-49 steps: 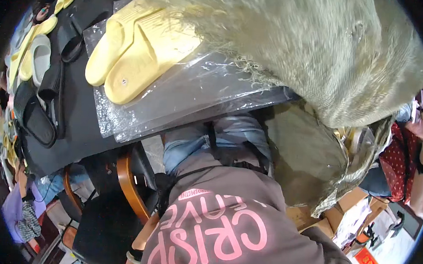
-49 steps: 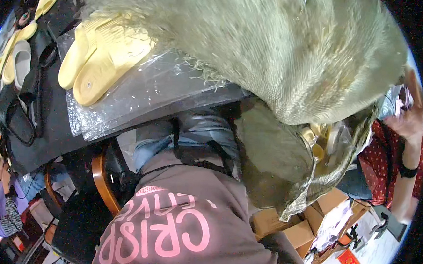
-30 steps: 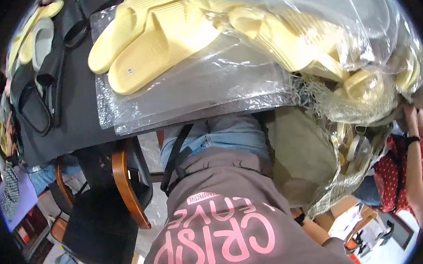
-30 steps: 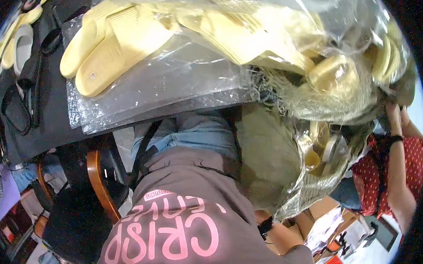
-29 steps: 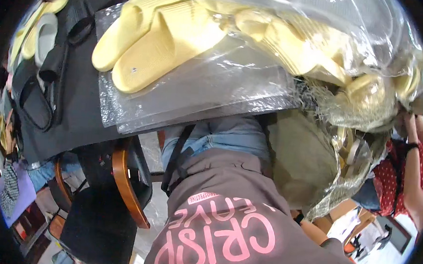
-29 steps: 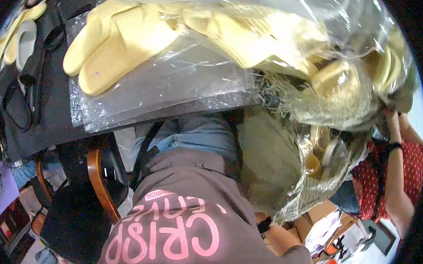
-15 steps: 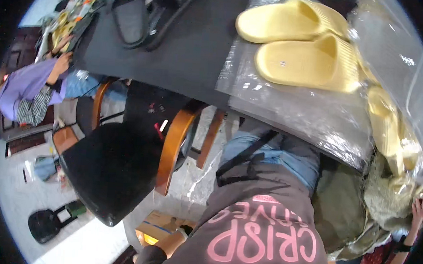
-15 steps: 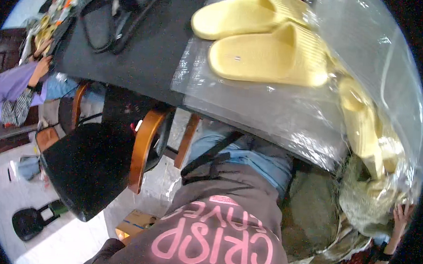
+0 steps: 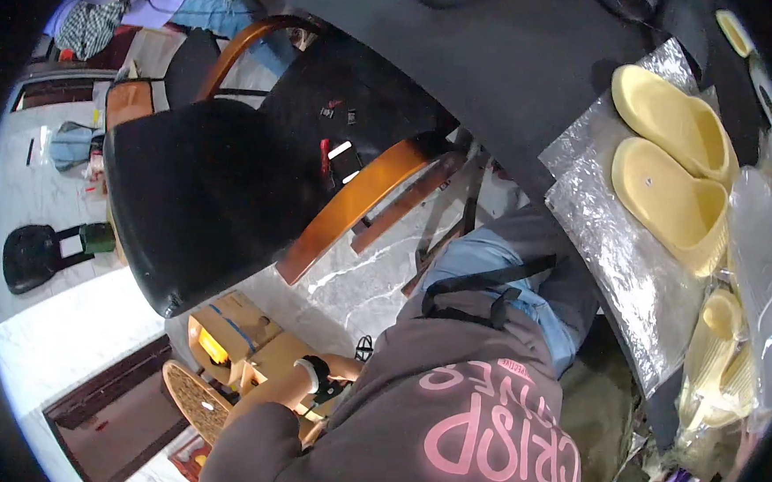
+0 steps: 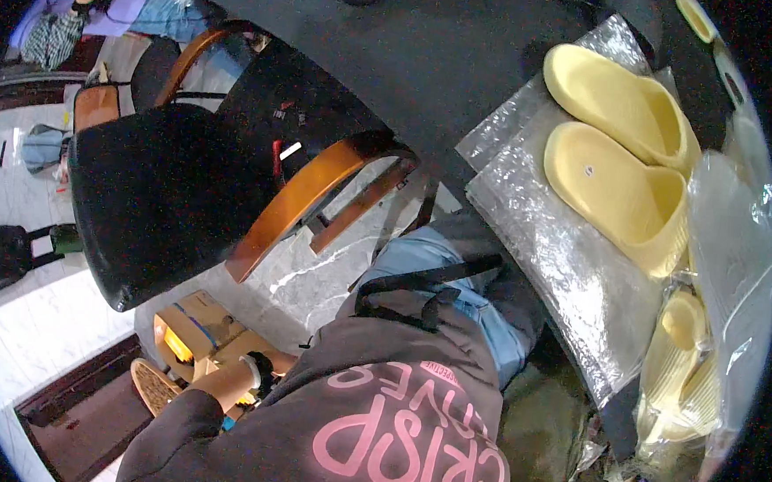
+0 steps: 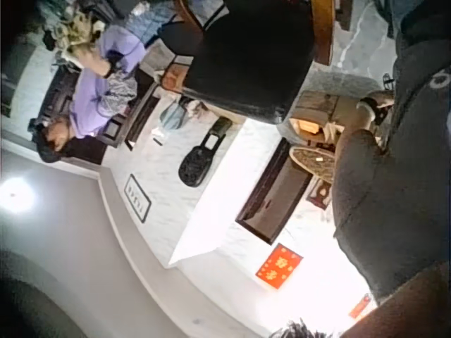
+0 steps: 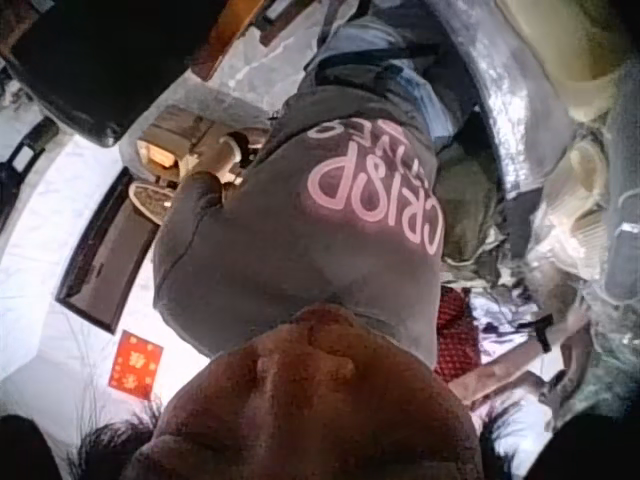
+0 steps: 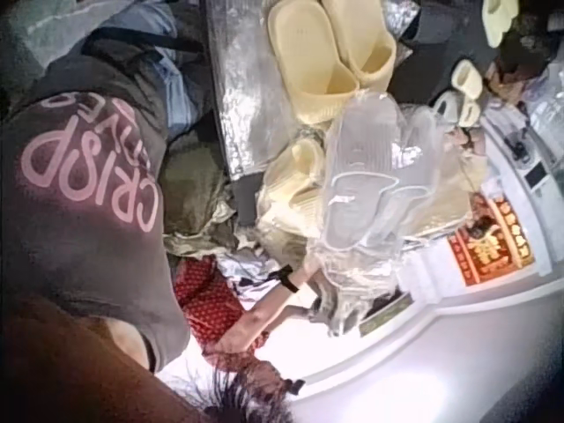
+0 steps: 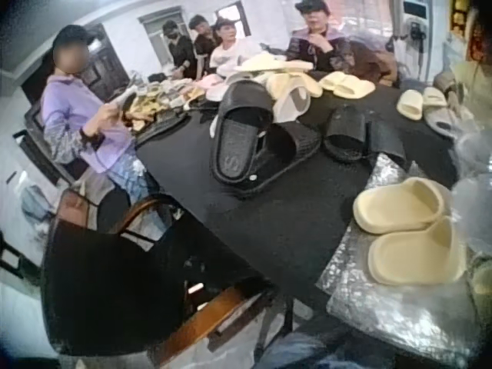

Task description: The person places pairs of slippers into clear plastic bags on a table. They pick up slippers, open bags, insert the slippers, and set the packaged pairs aside. The process repeats with different slipper colors throughout the clip.

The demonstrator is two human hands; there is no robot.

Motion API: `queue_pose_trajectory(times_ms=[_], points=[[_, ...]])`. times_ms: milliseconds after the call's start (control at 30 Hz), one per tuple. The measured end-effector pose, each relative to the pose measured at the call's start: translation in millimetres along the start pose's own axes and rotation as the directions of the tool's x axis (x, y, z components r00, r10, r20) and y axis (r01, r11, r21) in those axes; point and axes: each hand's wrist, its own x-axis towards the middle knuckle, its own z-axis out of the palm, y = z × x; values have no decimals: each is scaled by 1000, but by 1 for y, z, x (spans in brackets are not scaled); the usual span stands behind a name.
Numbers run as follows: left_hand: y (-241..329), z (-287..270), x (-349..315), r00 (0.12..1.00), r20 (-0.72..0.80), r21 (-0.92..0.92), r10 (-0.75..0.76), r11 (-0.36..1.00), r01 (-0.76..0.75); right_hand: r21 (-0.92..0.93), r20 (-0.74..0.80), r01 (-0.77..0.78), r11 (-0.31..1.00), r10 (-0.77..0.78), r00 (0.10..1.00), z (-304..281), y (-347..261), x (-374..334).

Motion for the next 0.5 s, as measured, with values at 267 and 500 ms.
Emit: queue_pose_trajectory(times_ms=[267,500], points=[[44,6,-3,999,46,-60,9,998,-6,378,229,107,920,-205,952,-5,-16,29],[46,-6,14,998,33,168,-57,984,51,822,313,-61,566,-361,878,22,-66,32]])
